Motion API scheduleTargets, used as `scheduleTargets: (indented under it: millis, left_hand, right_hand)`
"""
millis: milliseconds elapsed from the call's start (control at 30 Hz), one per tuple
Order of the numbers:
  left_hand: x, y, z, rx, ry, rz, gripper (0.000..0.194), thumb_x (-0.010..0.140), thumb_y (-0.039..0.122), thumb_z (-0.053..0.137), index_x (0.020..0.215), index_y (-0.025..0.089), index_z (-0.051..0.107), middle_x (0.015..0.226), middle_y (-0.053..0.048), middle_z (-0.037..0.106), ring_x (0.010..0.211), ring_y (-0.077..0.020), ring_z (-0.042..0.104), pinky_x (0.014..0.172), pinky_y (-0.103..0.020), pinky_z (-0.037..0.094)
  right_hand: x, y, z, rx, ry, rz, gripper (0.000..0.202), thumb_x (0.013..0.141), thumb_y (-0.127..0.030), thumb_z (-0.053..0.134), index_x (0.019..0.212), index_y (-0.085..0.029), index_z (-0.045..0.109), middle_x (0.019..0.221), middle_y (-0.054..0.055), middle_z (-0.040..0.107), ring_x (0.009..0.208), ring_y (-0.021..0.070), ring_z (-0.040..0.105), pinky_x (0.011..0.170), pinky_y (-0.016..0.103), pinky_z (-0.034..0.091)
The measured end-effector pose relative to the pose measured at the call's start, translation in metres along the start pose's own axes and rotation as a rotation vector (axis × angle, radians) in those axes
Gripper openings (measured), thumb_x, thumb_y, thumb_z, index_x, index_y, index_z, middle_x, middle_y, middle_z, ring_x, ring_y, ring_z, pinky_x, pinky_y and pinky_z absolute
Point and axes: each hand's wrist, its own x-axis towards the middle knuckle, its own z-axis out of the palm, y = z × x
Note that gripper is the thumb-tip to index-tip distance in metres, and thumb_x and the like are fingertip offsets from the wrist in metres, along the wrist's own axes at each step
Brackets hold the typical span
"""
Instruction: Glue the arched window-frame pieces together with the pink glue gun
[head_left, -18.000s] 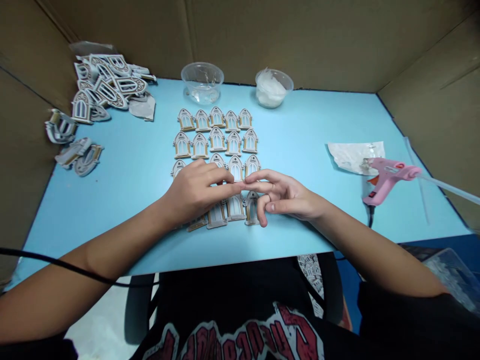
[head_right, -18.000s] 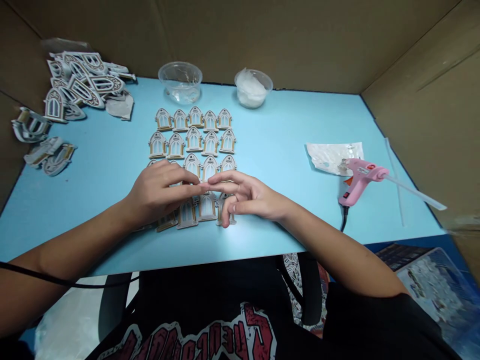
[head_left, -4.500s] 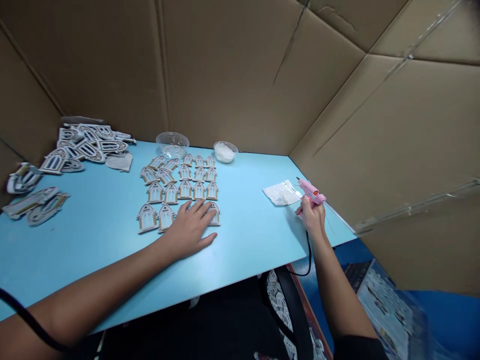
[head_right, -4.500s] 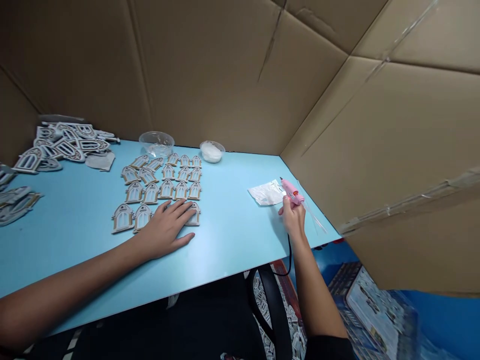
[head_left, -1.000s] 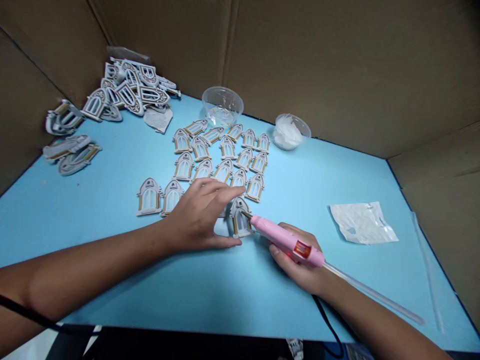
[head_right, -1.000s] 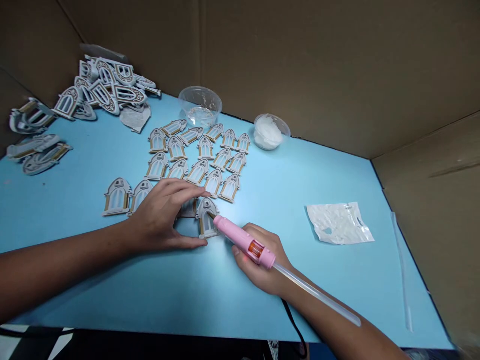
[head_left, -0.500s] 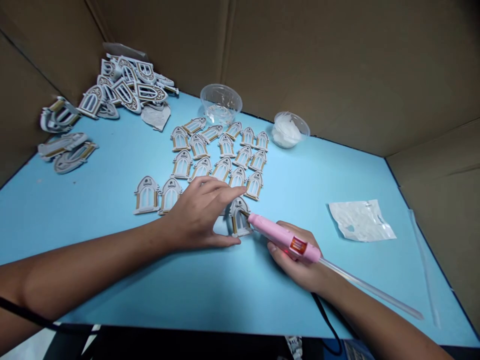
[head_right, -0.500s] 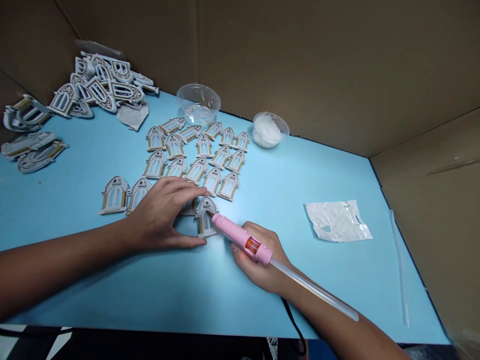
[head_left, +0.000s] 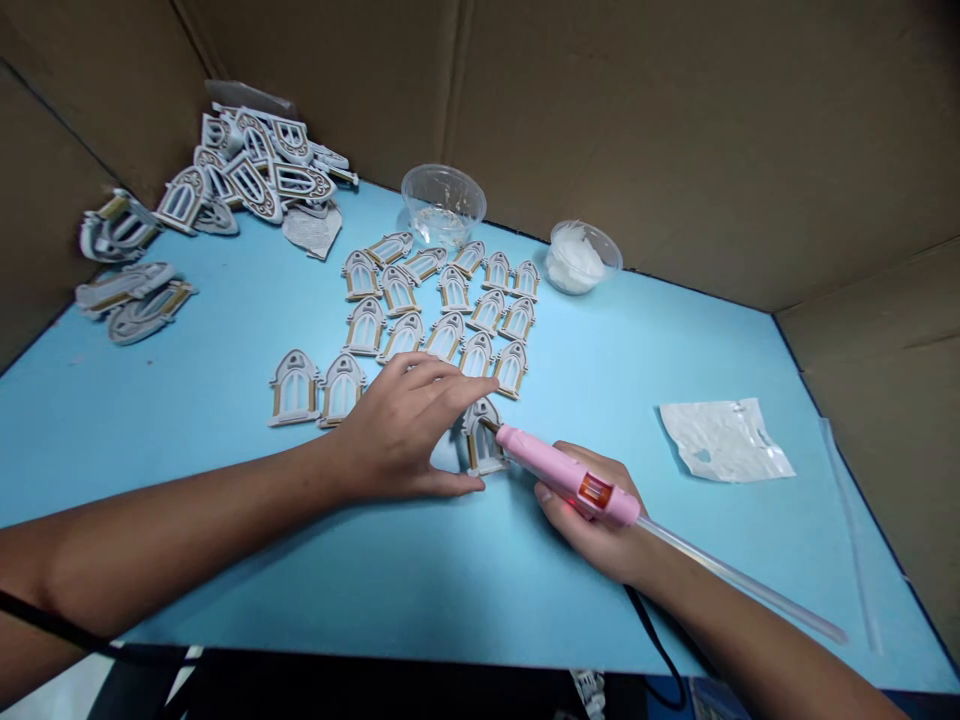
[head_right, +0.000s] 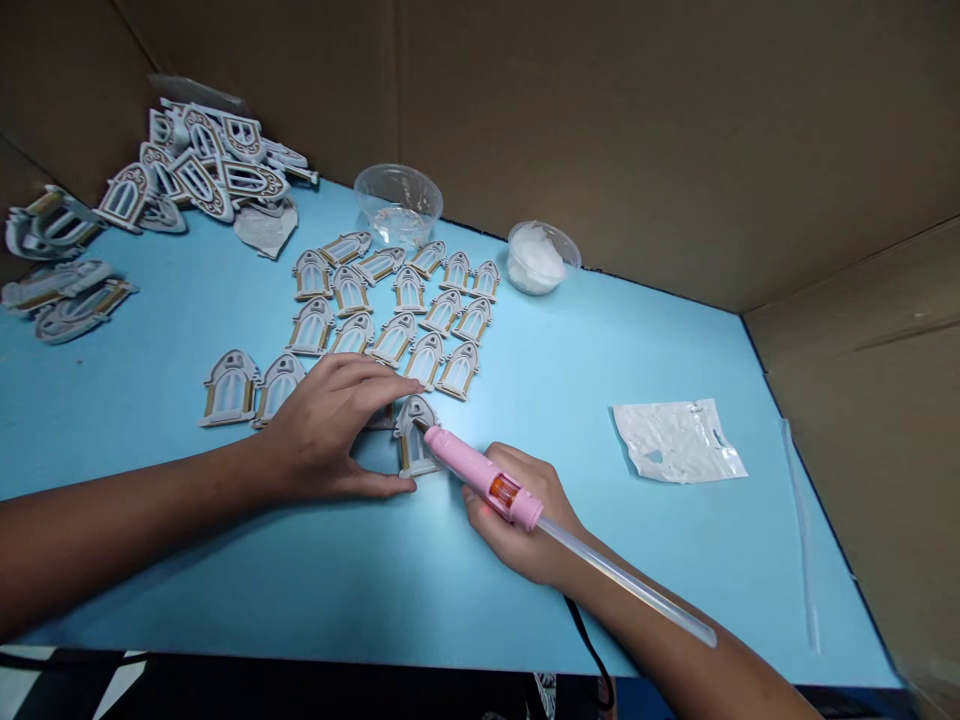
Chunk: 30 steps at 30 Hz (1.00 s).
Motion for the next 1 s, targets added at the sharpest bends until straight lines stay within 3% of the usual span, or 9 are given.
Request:
scheduleTargets:
  millis: [367,600,1000]
  left_hand:
    - [0.0002,-0.0001,0.0,0.012,0.016,0.005,0.071,0.093,0.065,0.07,0.142,0.017,0.049,0.12,-0.012,0.075,0.114,-0.0299,0.069,0.102,-0.044,0.046]
    - [0.0014,-0.0001,-0.0002,0.012,0.009,0.01,0.076,0.089,0.063,0.076,0.141,0.016,0.05,0.12,-0.013,0.076,0.113,-0.0311,0.07,0.102,-0.046,0.046]
    - [0.0027,0.0007,-0.001,0.011,0.016,0.026,0.068,0.09,0.057,0.074,0.141,0.018,0.051,0.116,-0.011,0.077,0.113,-0.0316,0.071,0.1,-0.045,0.046]
  right_hand:
    - [-0.0003,0.0023,0.0012,-0.017,-0.006,0.021,0.028,0.093,-0.018,0.058,0.074,-0.025,0.038,0.065,-0.006,0.045,0.054,0.0101,0.044,0.051,0.025,0.036]
    - [0.0,-0.0007,0.0001,-0.013,-0.017,0.013,0.028,0.092,-0.017,0.059,0.074,-0.025,0.039,0.064,-0.006,0.045,0.053,0.0104,0.043,0.051,0.026,0.034]
    - [0.0007,-0.003,-0.0024,-0.005,-0.041,0.117,0.026,0.091,-0.021,0.057,0.073,-0.025,0.039,0.064,-0.006,0.044,0.054,0.0105,0.043,0.051,0.027,0.036]
